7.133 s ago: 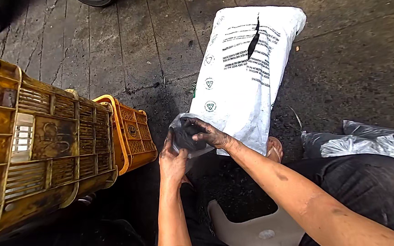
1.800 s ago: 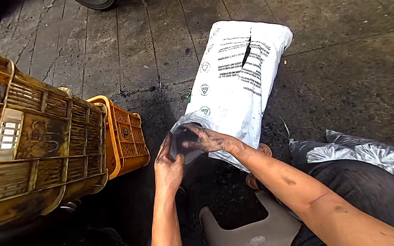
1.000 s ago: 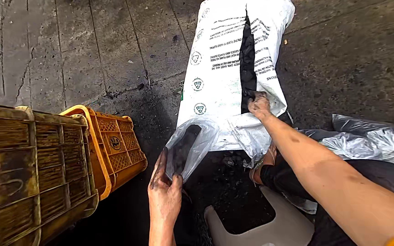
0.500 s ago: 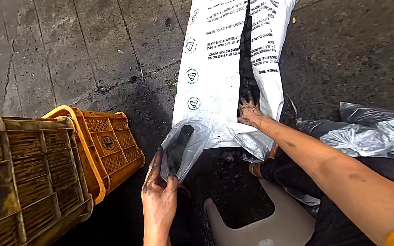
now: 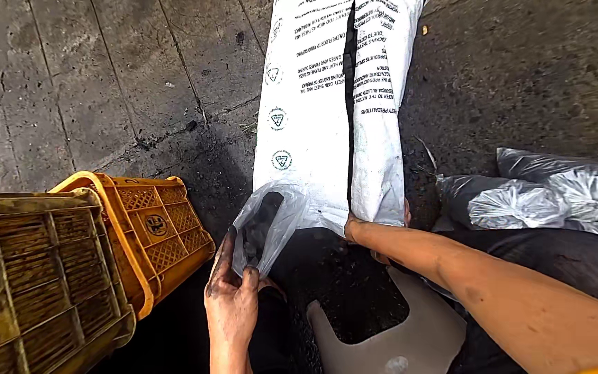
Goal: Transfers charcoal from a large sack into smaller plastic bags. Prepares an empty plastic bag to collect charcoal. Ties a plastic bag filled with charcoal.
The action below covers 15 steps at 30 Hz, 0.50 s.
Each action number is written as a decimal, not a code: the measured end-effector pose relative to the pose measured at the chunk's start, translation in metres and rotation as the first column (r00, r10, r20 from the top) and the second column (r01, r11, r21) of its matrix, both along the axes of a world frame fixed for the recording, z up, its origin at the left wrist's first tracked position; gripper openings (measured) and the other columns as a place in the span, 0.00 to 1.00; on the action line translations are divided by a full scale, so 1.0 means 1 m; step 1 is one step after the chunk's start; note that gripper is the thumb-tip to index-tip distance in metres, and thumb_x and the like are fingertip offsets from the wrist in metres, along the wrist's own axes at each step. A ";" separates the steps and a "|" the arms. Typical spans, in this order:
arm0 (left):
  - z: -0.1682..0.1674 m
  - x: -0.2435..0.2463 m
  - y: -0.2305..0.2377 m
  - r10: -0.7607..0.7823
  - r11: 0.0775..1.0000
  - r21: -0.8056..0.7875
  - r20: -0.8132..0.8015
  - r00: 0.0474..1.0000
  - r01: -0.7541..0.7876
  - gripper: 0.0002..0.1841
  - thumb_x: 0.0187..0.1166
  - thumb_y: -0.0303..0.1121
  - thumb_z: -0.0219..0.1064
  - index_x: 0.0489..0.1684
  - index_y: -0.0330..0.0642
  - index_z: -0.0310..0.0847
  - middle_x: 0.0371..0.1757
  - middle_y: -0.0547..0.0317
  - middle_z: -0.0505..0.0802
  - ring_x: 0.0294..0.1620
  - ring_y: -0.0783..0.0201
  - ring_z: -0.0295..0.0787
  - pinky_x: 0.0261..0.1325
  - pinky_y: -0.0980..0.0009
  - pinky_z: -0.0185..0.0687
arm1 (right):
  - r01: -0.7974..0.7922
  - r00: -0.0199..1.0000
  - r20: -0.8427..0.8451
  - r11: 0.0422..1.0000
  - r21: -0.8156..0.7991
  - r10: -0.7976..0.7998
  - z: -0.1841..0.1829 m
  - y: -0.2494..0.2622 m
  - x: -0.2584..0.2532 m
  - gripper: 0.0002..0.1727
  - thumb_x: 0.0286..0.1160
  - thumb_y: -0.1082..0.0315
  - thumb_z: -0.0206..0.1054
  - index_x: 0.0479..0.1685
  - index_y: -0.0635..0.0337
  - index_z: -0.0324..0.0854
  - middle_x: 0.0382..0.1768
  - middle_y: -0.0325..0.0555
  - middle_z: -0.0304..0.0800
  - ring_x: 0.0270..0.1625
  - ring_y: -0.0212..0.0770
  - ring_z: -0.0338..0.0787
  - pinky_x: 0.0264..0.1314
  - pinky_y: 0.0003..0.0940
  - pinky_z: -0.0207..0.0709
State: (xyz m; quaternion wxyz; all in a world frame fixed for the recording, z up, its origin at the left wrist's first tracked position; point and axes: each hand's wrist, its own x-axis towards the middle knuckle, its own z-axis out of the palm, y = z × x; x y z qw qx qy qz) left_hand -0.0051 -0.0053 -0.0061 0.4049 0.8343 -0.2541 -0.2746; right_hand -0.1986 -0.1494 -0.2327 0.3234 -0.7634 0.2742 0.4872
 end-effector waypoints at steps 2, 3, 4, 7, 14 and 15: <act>0.000 0.001 0.001 0.001 1.000 0.002 -0.001 1.000 -0.001 0.32 0.63 0.20 0.63 0.75 0.28 0.76 0.78 0.42 0.82 0.70 0.77 0.82 0.64 0.82 0.77 | 0.044 0.998 0.035 0.999 0.016 -0.044 0.003 -0.002 -0.001 0.32 0.87 0.65 0.61 0.85 0.75 0.61 0.86 0.74 0.61 0.91 0.68 0.57 0.90 0.68 0.46; 0.000 0.001 0.002 0.006 1.000 0.001 0.001 1.000 -0.006 0.32 0.63 0.20 0.63 0.75 0.28 0.76 0.78 0.42 0.82 0.70 0.78 0.83 0.64 0.83 0.77 | -0.002 0.999 0.033 1.000 0.027 0.001 -0.002 -0.008 0.000 0.34 0.84 0.62 0.66 0.83 0.75 0.63 0.84 0.75 0.63 0.89 0.70 0.59 0.88 0.70 0.48; 0.000 0.002 0.003 0.007 1.000 0.001 0.008 1.000 -0.007 0.31 0.63 0.20 0.63 0.75 0.28 0.77 0.78 0.43 0.82 0.70 0.78 0.83 0.64 0.83 0.77 | -0.088 0.996 0.003 0.995 0.037 0.088 -0.007 -0.014 0.003 0.38 0.81 0.56 0.69 0.81 0.75 0.66 0.83 0.75 0.65 0.88 0.70 0.61 0.86 0.72 0.51; 0.001 0.001 0.008 -0.003 1.000 -0.004 0.020 1.000 0.003 0.31 0.64 0.22 0.64 0.74 0.28 0.78 0.77 0.42 0.82 0.74 0.76 0.81 0.68 0.82 0.75 | -0.214 0.975 -0.056 0.976 0.031 0.216 -0.020 -0.014 0.006 0.42 0.76 0.44 0.72 0.77 0.73 0.72 0.79 0.73 0.71 0.86 0.68 0.67 0.83 0.71 0.57; 0.005 0.002 0.011 -0.012 1.000 -0.011 0.017 1.000 0.012 0.31 0.65 0.21 0.63 0.75 0.29 0.77 0.77 0.42 0.83 0.70 0.78 0.83 0.63 0.83 0.77 | 0.139 0.990 0.007 0.989 -0.042 -0.139 -0.017 0.022 -0.001 0.57 0.62 0.57 0.84 0.93 0.61 0.53 0.89 0.70 0.55 0.92 0.69 0.54 0.87 0.73 0.48; 0.005 0.001 0.011 -0.009 1.000 -0.010 0.016 1.000 0.010 0.31 0.65 0.21 0.63 0.75 0.29 0.77 0.77 0.42 0.83 0.69 0.77 0.83 0.62 0.83 0.78 | 0.171 0.985 0.016 0.985 -0.032 -0.170 -0.011 0.023 0.000 0.51 0.68 0.64 0.80 0.93 0.60 0.53 0.89 0.69 0.56 0.91 0.69 0.55 0.87 0.72 0.49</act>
